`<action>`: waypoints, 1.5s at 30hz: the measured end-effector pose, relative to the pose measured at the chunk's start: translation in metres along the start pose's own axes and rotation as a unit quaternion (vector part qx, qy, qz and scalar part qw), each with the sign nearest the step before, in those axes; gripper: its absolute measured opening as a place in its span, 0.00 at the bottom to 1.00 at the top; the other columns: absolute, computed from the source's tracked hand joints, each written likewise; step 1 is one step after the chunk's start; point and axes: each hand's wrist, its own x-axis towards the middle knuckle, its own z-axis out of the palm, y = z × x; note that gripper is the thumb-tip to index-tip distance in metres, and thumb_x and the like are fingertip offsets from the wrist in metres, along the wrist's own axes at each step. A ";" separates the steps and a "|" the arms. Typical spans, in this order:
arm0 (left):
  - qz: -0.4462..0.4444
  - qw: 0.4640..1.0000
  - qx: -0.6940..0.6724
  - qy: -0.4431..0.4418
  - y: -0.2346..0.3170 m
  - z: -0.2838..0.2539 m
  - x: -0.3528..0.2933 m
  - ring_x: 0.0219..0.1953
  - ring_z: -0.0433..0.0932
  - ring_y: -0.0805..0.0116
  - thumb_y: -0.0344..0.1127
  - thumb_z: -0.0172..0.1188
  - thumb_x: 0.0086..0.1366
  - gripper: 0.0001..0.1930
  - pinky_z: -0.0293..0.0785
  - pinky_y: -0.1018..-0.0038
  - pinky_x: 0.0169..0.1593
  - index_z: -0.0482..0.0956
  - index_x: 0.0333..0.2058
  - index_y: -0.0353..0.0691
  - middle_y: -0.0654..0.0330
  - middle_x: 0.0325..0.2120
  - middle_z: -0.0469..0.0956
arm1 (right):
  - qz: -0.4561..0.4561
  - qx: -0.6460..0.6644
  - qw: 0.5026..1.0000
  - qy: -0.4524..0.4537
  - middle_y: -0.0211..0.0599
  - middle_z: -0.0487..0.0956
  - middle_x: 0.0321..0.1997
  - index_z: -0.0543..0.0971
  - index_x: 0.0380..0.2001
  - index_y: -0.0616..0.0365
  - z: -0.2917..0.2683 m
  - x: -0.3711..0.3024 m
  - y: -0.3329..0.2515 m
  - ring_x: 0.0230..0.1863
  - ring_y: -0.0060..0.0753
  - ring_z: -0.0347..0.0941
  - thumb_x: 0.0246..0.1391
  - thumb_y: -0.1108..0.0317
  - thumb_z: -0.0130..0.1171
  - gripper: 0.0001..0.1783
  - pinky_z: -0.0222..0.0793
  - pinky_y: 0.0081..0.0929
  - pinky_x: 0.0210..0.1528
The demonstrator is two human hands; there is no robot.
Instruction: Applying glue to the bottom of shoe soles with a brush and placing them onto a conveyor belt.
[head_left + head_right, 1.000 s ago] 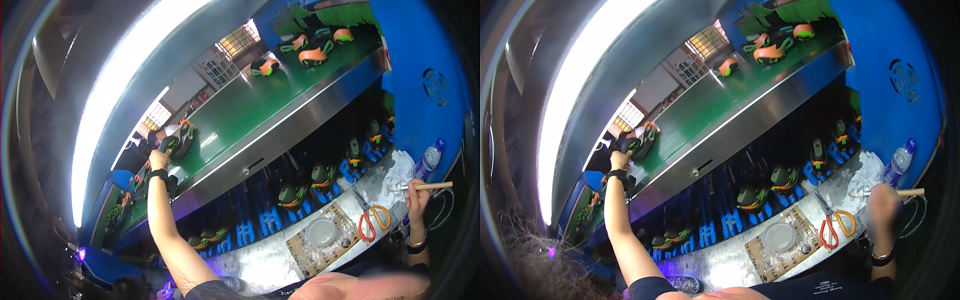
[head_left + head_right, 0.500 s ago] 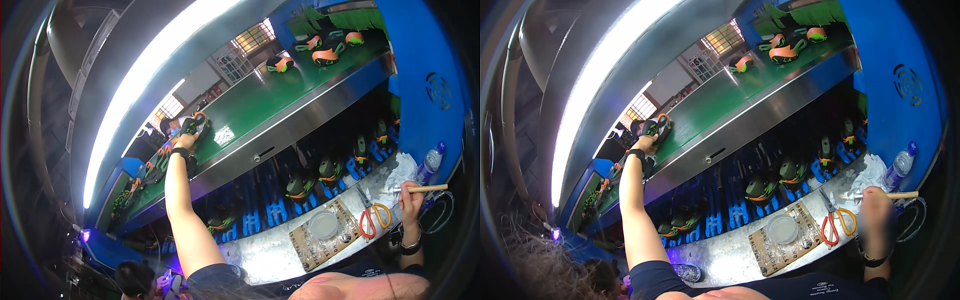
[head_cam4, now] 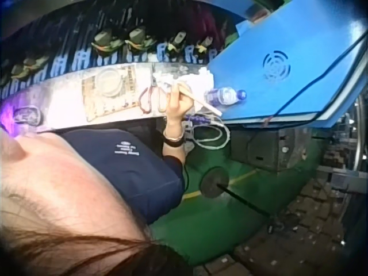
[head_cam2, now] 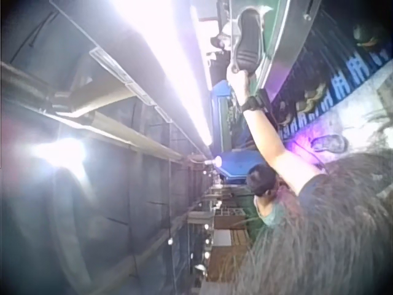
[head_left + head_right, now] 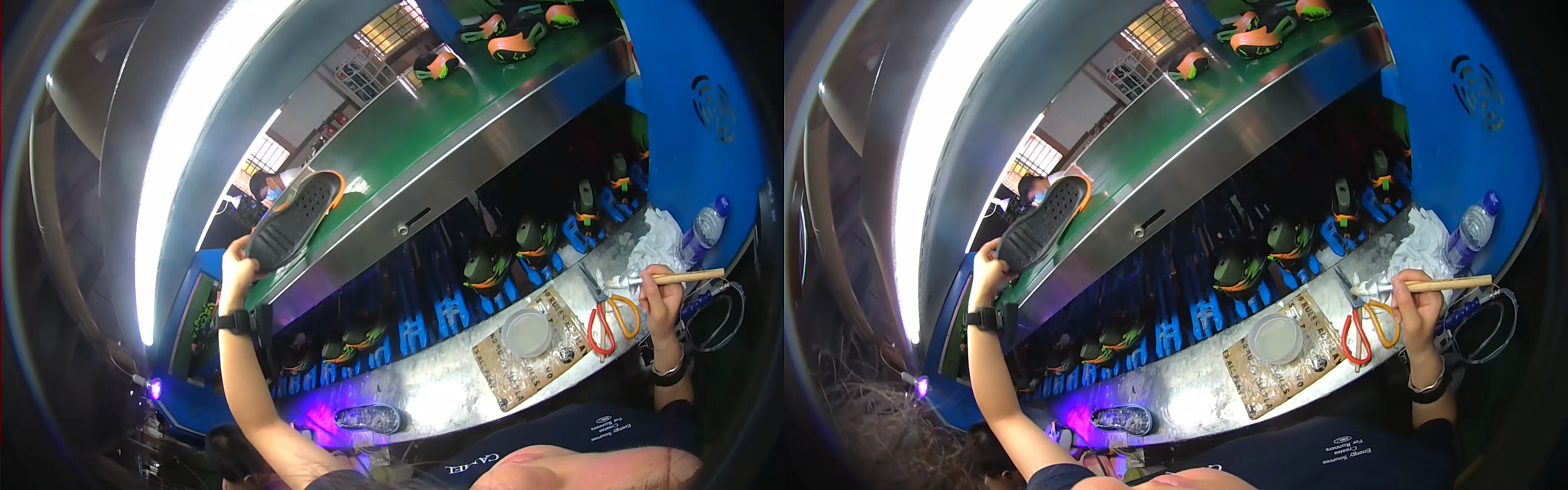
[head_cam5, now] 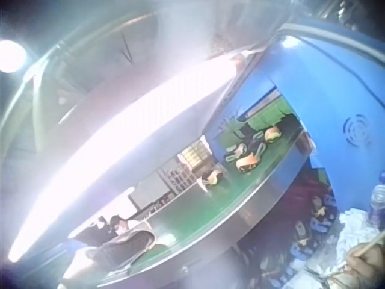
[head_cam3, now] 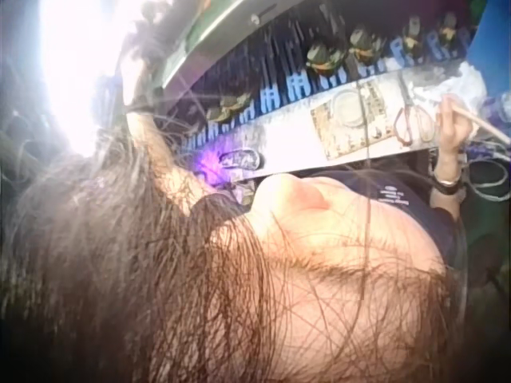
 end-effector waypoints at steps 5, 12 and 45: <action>0.120 0.964 0.230 -0.066 0.032 0.026 -0.039 0.38 0.70 0.63 0.31 0.61 0.38 0.26 0.63 0.74 0.43 0.63 0.39 0.31 0.52 0.34 0.69 | -0.002 0.011 1.000 0.002 0.26 0.63 0.15 0.68 0.28 0.63 -0.004 -0.003 -0.001 0.11 0.10 0.53 0.48 0.74 0.47 0.03 0.47 0.08 0.12; 0.182 0.902 0.367 -0.134 0.061 0.105 -0.010 0.44 0.68 0.53 0.53 0.65 0.35 0.45 0.63 0.70 0.47 0.59 0.44 0.22 0.39 0.39 0.68 | 0.000 0.020 1.000 -0.004 0.26 0.63 0.15 0.68 0.28 0.62 -0.003 -0.018 -0.013 0.11 0.10 0.53 0.48 0.73 0.48 0.04 0.47 0.08 0.12; -0.354 0.500 -0.740 -0.276 -0.132 0.218 -0.329 0.25 0.74 0.55 0.56 0.39 0.57 0.33 0.74 0.69 0.21 0.57 0.49 0.29 0.36 0.37 0.66 | 0.140 -0.175 0.907 -0.357 0.27 0.70 0.19 0.73 0.24 0.63 0.111 -0.024 0.066 0.21 0.14 0.63 0.45 0.67 0.54 0.09 0.59 0.16 0.23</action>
